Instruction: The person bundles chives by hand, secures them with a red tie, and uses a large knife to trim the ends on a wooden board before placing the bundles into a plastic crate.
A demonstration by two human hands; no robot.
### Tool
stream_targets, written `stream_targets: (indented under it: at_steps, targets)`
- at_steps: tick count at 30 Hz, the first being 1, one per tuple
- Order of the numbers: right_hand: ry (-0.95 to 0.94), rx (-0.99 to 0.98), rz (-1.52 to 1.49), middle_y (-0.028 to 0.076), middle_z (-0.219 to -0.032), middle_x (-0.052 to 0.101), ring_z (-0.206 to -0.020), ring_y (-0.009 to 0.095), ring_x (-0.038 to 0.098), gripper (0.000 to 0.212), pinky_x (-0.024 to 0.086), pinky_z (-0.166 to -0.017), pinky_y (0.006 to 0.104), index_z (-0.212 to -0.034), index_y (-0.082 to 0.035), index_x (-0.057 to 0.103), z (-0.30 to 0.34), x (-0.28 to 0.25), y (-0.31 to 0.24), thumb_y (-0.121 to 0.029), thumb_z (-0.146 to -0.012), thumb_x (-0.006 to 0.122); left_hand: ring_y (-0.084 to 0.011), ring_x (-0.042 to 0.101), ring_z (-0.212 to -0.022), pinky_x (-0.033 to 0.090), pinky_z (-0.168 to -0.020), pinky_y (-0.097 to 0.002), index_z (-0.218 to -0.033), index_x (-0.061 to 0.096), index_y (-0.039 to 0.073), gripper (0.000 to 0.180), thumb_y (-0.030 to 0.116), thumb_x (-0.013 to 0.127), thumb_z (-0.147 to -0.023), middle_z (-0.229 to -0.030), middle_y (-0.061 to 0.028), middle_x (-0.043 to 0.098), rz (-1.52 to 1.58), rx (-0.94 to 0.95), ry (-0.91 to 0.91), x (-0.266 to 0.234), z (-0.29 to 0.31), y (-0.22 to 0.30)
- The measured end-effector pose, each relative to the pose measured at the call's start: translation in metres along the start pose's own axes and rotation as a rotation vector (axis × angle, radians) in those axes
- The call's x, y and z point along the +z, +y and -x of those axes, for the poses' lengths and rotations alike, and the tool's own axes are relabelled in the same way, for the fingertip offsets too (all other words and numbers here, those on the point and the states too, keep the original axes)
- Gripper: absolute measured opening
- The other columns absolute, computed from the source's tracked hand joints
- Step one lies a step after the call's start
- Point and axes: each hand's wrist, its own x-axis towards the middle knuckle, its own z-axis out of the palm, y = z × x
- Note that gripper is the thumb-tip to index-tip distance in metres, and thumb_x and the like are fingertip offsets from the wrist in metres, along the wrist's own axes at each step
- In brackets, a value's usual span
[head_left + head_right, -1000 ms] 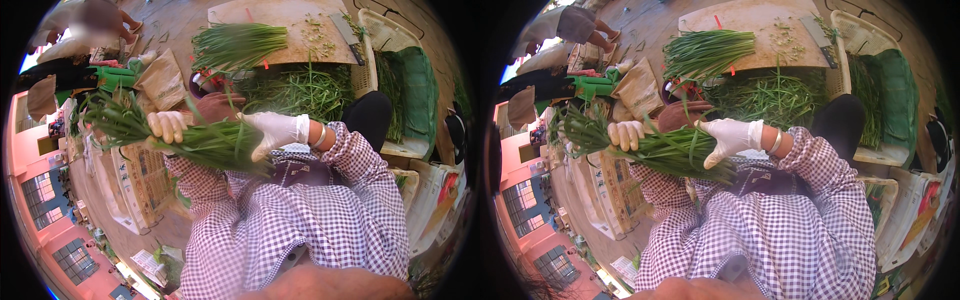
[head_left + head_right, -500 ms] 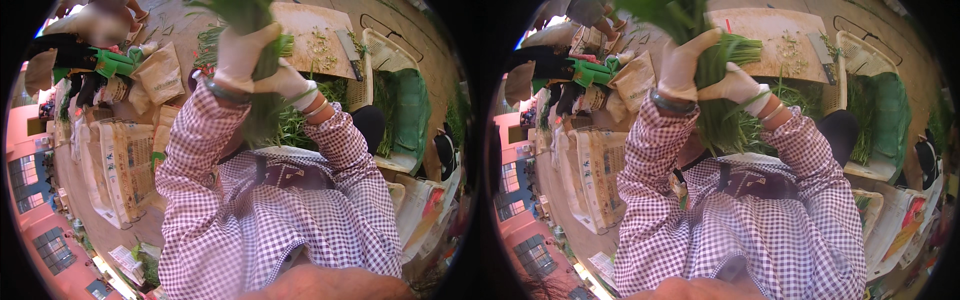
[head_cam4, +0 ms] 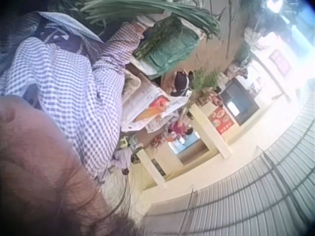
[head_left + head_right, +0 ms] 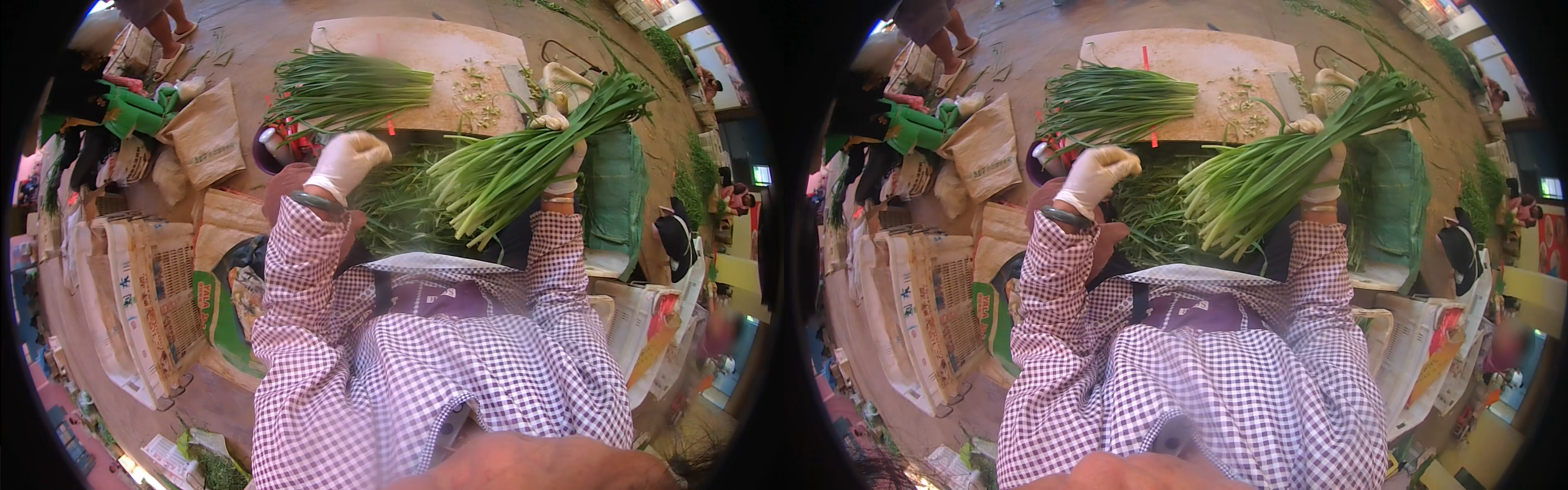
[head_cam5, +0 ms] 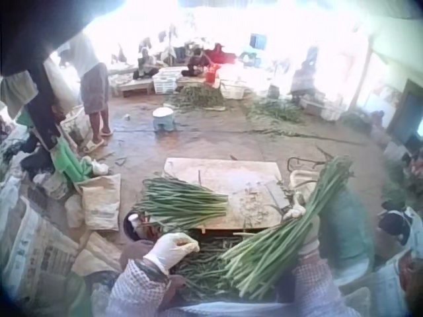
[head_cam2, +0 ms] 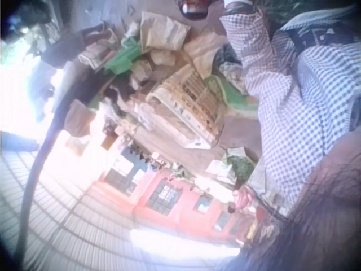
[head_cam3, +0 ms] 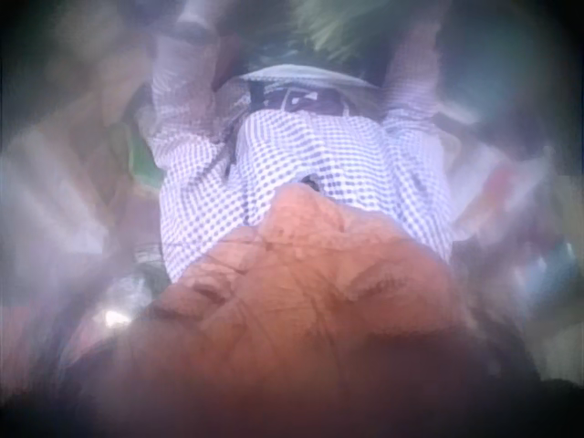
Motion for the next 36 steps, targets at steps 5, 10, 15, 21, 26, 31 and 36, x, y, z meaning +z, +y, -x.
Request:
stream_targets:
  at_steps: [5, 10, 15, 21, 26, 31, 36]
  targets:
    - [0.019, 0.039, -0.073, 0.000, -0.089, 0.053, -0.094, 0.015, 0.054, 0.021, 0.043, -0.099, 0.0339, -0.093, -0.008, 0.053, 0.013, 0.002, 0.000, -0.018, -0.082, 0.067, -0.0268, 0.051, -0.125, 0.036, -0.107, -0.0356, -0.126, 0.059, -0.001, 0.041, 0.027, 0.054, -0.097, -0.131, -0.0184, 0.058, -0.202, 0.372, -0.176, 0.057, -0.030, -0.053]
    - [-0.033, 0.173, -0.070, 0.001, -0.091, 0.051, -0.093, 0.016, 0.052, 0.033, 0.042, -0.100, 0.0348, -0.112, -0.002, 0.056, 0.020, 0.010, 0.021, -0.018, -0.086, 0.068, -0.0304, 0.020, -0.146, 0.018, -0.118, -0.0372, -0.146, 0.033, -0.002, 0.090, 0.055, 0.065, -0.084, -0.154, -0.0237, 0.027, -0.087, 0.358, -0.391, 0.098, -0.059, -0.043]
    - [-0.095, 0.226, 0.028, 0.003, -0.089, 0.053, -0.095, 0.019, 0.054, 0.056, 0.044, -0.097, 0.0369, -0.134, -0.002, 0.046, 0.024, 0.019, 0.052, -0.018, -0.085, 0.070, -0.0238, 0.036, -0.136, 0.027, -0.113, -0.0372, -0.147, 0.030, -0.002, 0.101, 0.055, 0.075, -0.076, -0.148, -0.0152, 0.039, 0.669, 0.164, -0.846, 0.127, -0.055, -0.039]
    - [0.191, 0.355, 0.353, 0.006, -0.102, 0.063, -0.096, 0.020, 0.062, 0.055, 0.053, -0.085, 0.0333, -0.129, -0.003, 0.050, 0.044, 0.058, 0.054, -0.021, -0.083, 0.072, -0.0214, 0.057, -0.114, 0.047, -0.097, -0.0350, -0.139, 0.041, 0.002, 0.090, 0.037, 0.085, -0.069, -0.128, -0.0095, 0.057, 1.302, 0.044, -0.966, 0.168, 0.013, -0.036]
    - [0.266, 0.407, 0.577, 0.007, -0.112, 0.063, -0.101, 0.019, 0.063, 0.059, 0.055, -0.085, 0.0336, -0.131, -0.002, 0.050, 0.043, 0.085, 0.051, -0.037, -0.087, 0.068, -0.0239, 0.058, -0.113, 0.046, -0.099, -0.0380, -0.139, 0.043, 0.004, 0.087, 0.034, 0.083, -0.068, -0.128, -0.0121, 0.056, 1.398, -0.049, -1.000, 0.162, 0.028, -0.019]
    - [0.441, 0.523, 0.321, 0.016, -0.136, 0.048, -0.124, 0.030, 0.045, 0.069, 0.036, -0.106, 0.0441, -0.138, 0.001, 0.042, 0.087, -0.033, 0.027, -0.054, -0.095, 0.045, -0.0234, 0.060, -0.110, 0.049, -0.095, -0.0389, -0.138, 0.045, 0.004, 0.076, 0.031, 0.077, -0.075, -0.126, -0.0132, 0.058, 1.460, -0.105, -0.923, 0.160, 0.028, -0.025]
    - [0.775, 0.680, 0.108, 0.022, -0.145, 0.040, -0.134, 0.034, 0.037, 0.087, 0.026, -0.114, 0.0479, -0.142, 0.005, 0.034, 0.141, -0.006, 0.058, -0.067, -0.094, 0.031, -0.0227, 0.064, -0.102, 0.054, -0.088, -0.0404, -0.132, 0.051, 0.004, 0.056, 0.025, 0.071, -0.084, -0.119, -0.0129, 0.063, 1.425, -0.396, -0.686, 0.169, 0.015, -0.050]
